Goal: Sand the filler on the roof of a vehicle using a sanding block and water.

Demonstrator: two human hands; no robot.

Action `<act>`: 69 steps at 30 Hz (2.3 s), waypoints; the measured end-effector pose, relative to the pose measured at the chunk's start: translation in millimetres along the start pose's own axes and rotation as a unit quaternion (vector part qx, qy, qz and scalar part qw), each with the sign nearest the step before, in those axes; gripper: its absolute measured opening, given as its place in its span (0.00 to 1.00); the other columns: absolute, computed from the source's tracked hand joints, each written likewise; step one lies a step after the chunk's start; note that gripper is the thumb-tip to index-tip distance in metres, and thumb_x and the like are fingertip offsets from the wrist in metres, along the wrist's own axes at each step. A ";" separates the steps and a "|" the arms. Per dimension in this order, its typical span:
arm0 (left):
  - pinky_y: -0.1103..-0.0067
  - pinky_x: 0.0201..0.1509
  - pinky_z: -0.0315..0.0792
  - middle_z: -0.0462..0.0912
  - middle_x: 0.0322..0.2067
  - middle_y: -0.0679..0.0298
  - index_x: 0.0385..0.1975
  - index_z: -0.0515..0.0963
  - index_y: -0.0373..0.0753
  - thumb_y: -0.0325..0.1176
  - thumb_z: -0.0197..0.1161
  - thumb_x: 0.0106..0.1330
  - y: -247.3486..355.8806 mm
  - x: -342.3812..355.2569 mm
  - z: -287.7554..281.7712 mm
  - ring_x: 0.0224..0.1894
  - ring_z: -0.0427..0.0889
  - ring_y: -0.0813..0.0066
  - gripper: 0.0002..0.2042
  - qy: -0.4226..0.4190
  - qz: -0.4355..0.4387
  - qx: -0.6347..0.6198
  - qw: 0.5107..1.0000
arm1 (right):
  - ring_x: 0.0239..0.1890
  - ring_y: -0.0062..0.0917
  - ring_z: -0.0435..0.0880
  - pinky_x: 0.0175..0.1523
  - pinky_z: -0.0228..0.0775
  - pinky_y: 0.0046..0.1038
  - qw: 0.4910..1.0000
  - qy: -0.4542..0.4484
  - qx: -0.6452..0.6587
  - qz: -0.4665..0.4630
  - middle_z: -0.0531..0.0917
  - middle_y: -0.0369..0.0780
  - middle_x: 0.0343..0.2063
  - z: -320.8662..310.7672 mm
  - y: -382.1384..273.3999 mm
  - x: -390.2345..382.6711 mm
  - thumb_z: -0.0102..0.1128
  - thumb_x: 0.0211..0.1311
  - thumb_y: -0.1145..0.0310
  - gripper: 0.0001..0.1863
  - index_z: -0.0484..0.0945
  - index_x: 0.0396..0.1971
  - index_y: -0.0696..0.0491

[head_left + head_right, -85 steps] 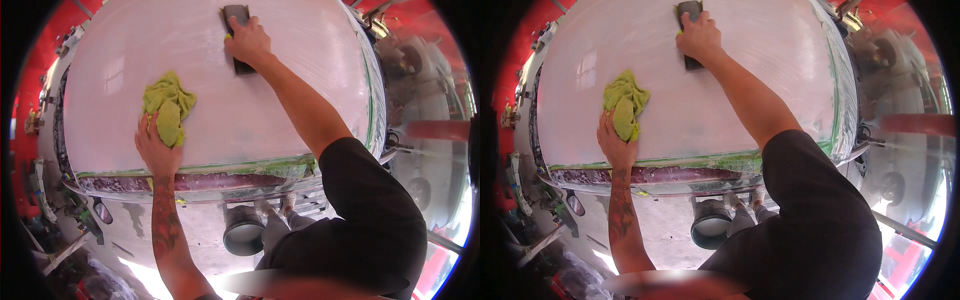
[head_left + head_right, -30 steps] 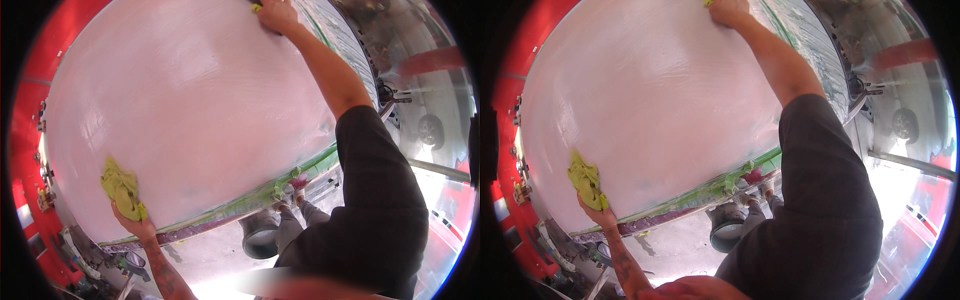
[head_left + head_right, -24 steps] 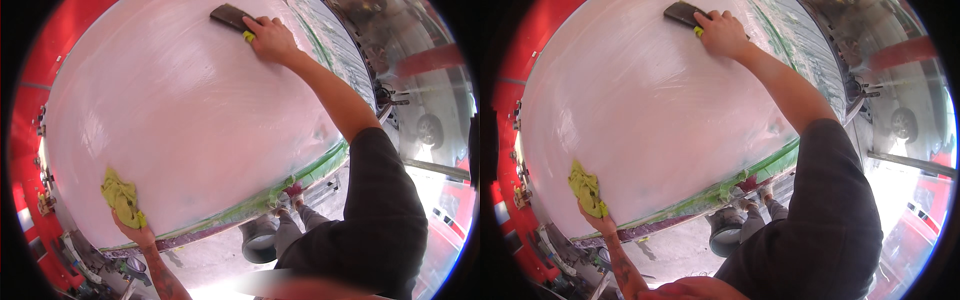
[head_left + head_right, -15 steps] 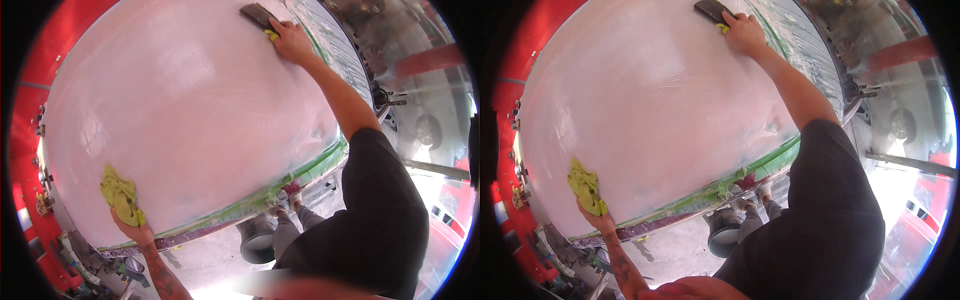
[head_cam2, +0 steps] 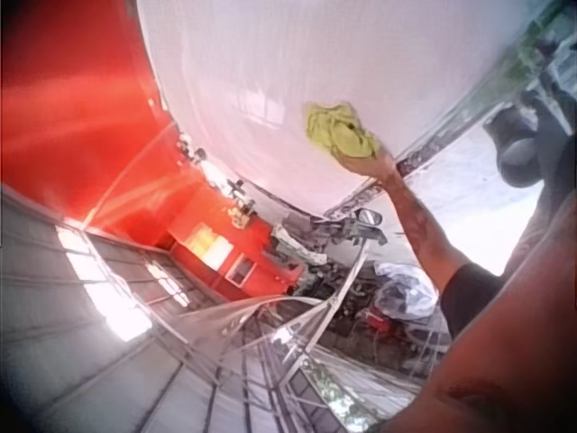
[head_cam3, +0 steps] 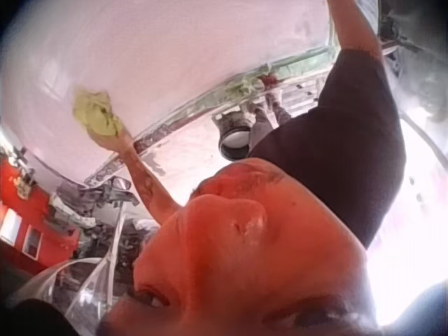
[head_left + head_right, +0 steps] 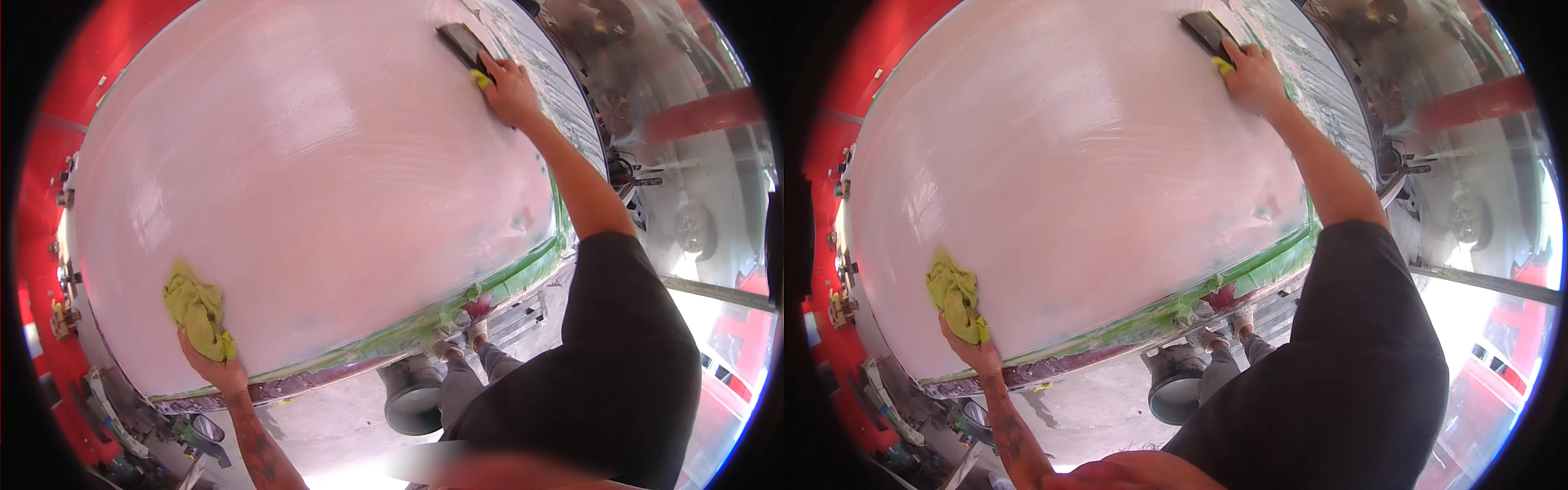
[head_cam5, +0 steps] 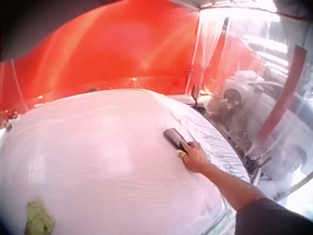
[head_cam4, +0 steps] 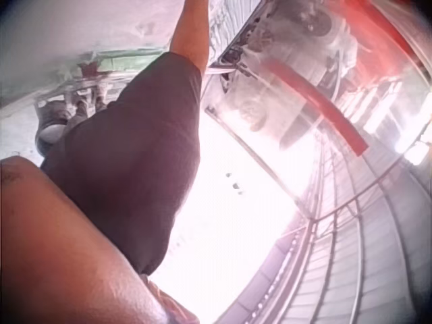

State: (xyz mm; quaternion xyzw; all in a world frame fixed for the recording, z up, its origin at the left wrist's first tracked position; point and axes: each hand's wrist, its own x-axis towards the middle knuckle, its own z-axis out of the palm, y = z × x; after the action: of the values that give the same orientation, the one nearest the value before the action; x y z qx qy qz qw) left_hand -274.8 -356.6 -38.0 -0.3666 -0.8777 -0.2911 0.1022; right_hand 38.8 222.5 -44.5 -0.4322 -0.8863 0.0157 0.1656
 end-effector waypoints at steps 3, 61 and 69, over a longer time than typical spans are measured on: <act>0.58 0.69 0.56 0.65 0.63 0.45 0.65 0.61 0.34 0.40 0.65 0.59 0.6 -2.4 -0.3 0.66 0.63 0.45 0.34 0.013 0.024 0.038 0.999 | 0.54 0.44 0.73 0.59 0.69 0.40 1.000 -0.026 0.011 -0.004 0.74 0.47 0.53 -38.9 6.7 -113.0 0.60 0.62 0.59 0.31 0.68 0.66 0.42; 0.54 0.71 0.51 0.63 0.65 0.60 0.65 0.63 0.48 0.35 0.67 0.52 13.2 3.1 4.8 0.69 0.59 0.56 0.36 0.010 -0.006 0.068 0.998 | 0.47 0.43 0.74 0.48 0.73 0.39 0.956 -0.020 0.062 -0.286 0.75 0.50 0.42 14.9 -439.0 -50.8 0.55 0.58 0.63 0.25 0.74 0.59 0.40; 0.55 0.72 0.51 0.63 0.65 0.60 0.66 0.63 0.50 0.35 0.68 0.51 14.1 2.6 -2.4 0.69 0.60 0.57 0.37 0.019 -0.011 0.072 0.997 | 0.45 0.41 0.75 0.46 0.72 0.39 0.998 -0.032 -0.055 0.015 0.72 0.48 0.42 -44.8 -91.7 -145.2 0.58 0.62 0.52 0.30 0.69 0.66 0.38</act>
State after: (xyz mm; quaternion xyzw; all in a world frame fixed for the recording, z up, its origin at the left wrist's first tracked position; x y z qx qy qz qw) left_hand -266.8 -348.5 -28.9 -0.3430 -0.8982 -0.2355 0.1420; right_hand 65.7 47.9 -27.2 -0.4529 -0.8843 -0.0167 0.1125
